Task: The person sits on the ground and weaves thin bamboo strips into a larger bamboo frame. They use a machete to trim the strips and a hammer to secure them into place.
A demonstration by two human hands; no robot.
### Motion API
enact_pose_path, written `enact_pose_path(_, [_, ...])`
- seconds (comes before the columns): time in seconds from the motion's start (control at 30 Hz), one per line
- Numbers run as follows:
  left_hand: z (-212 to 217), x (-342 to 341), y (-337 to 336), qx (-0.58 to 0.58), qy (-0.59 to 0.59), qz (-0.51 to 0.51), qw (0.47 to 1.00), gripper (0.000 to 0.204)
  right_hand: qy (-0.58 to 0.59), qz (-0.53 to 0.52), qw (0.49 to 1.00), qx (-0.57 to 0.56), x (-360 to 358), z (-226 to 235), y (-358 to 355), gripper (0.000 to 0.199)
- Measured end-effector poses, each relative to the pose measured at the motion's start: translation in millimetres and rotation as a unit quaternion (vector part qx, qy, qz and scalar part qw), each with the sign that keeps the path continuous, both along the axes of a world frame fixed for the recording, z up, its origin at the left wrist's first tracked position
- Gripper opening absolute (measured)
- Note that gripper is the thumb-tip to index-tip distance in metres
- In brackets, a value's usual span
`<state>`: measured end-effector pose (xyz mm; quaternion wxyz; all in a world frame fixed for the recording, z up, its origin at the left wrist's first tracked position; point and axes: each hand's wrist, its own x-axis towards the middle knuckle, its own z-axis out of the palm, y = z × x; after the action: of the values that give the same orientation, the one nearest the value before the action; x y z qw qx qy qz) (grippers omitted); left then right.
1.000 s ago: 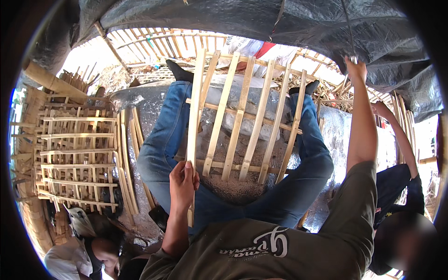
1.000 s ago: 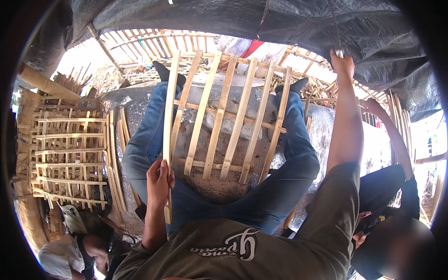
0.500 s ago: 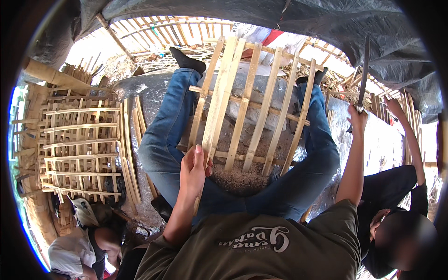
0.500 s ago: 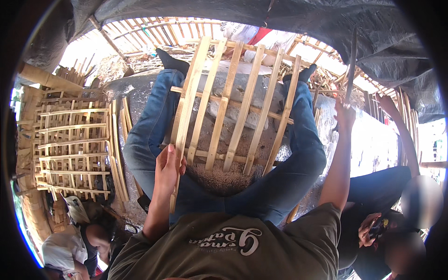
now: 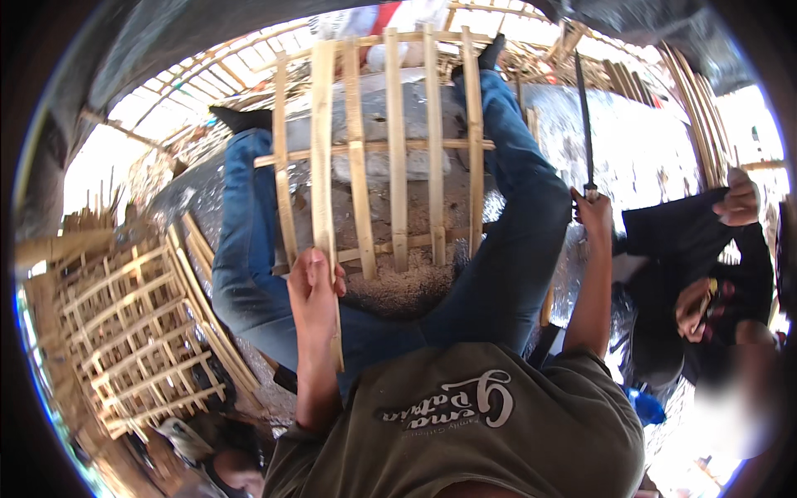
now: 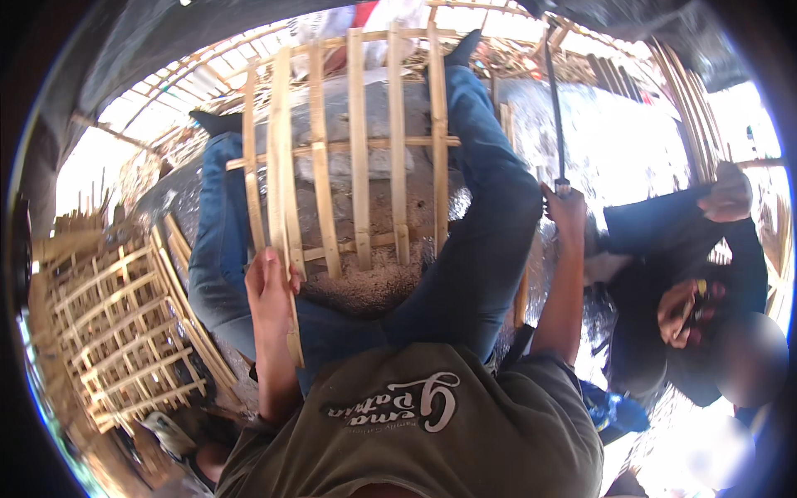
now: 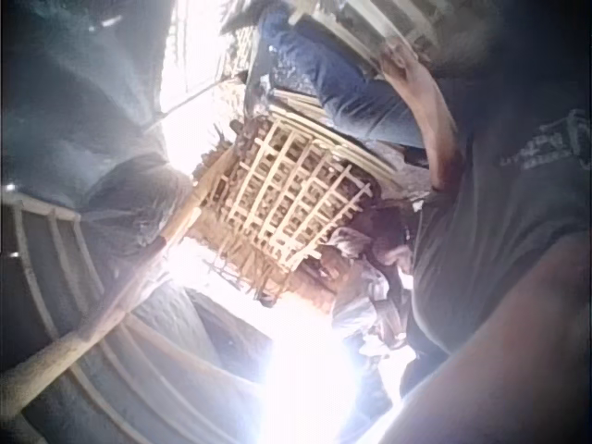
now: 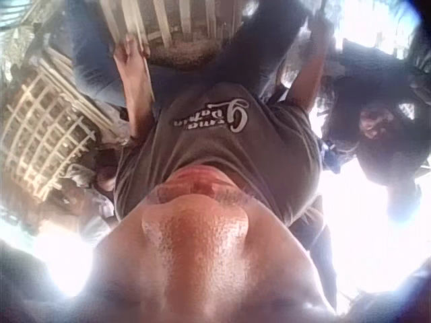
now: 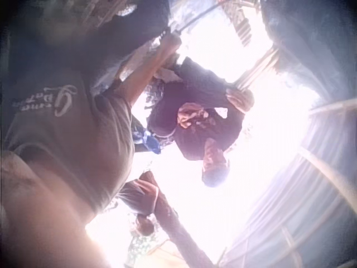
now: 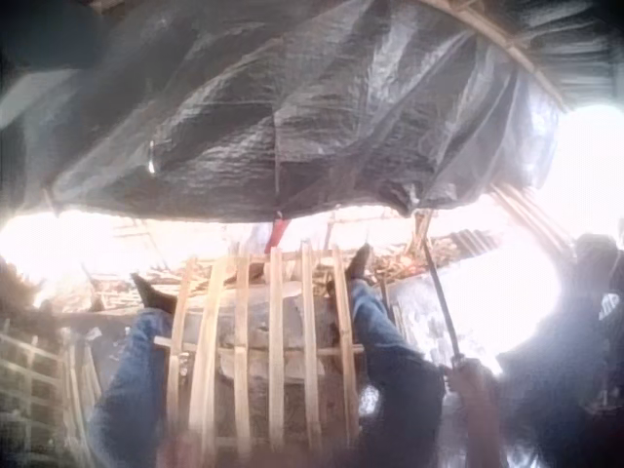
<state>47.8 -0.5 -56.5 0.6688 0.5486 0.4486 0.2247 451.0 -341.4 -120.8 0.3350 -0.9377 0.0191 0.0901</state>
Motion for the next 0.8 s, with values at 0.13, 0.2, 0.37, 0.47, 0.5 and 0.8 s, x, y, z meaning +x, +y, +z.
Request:
enact_pose_path(0.13, [-5.9, 4.2, 0.3, -0.004, -0.036, 0.001, 0.999, 0.029, -0.012, -0.023, 0.994, -0.11, -18.5, -15.0, -23.9, 0.059])
enact_pose_path(0.2, [-9.4, 6.2, 3.4, -0.011, -0.049, -0.01, 0.999, 0.028, -0.017, -0.052, 0.991, -0.124, -17.2, -40.0, -48.6, 0.057])
enact_pose_path(0.37, [-3.3, 5.4, 3.0, 0.002, -0.04, -0.007, 0.999, 0.027, -0.083, -0.011, 0.979, -0.184, -51.3, -64.8, -55.3, 0.048])
enact_pose_path(0.47, [-7.1, 0.0, 5.6, 0.014, -0.045, -0.004, 0.999, 0.027, -0.077, -0.011, 0.977, -0.196, -65.2, -69.1, -47.5, 0.043])
enact_pose_path(0.5, [-8.4, -1.7, 6.2, 0.015, -0.042, -0.003, 0.999, 0.026, -0.061, -0.013, 0.98, -0.189, -68.8, -67.0, -41.0, 0.042])
enact_pose_path(0.8, [3.8, 4.9, 13.0, -0.004, -0.047, 0.025, 0.999, 0.033, -0.037, -0.005, 0.984, -0.174, -60.3, -97.2, -52.9, 0.027])
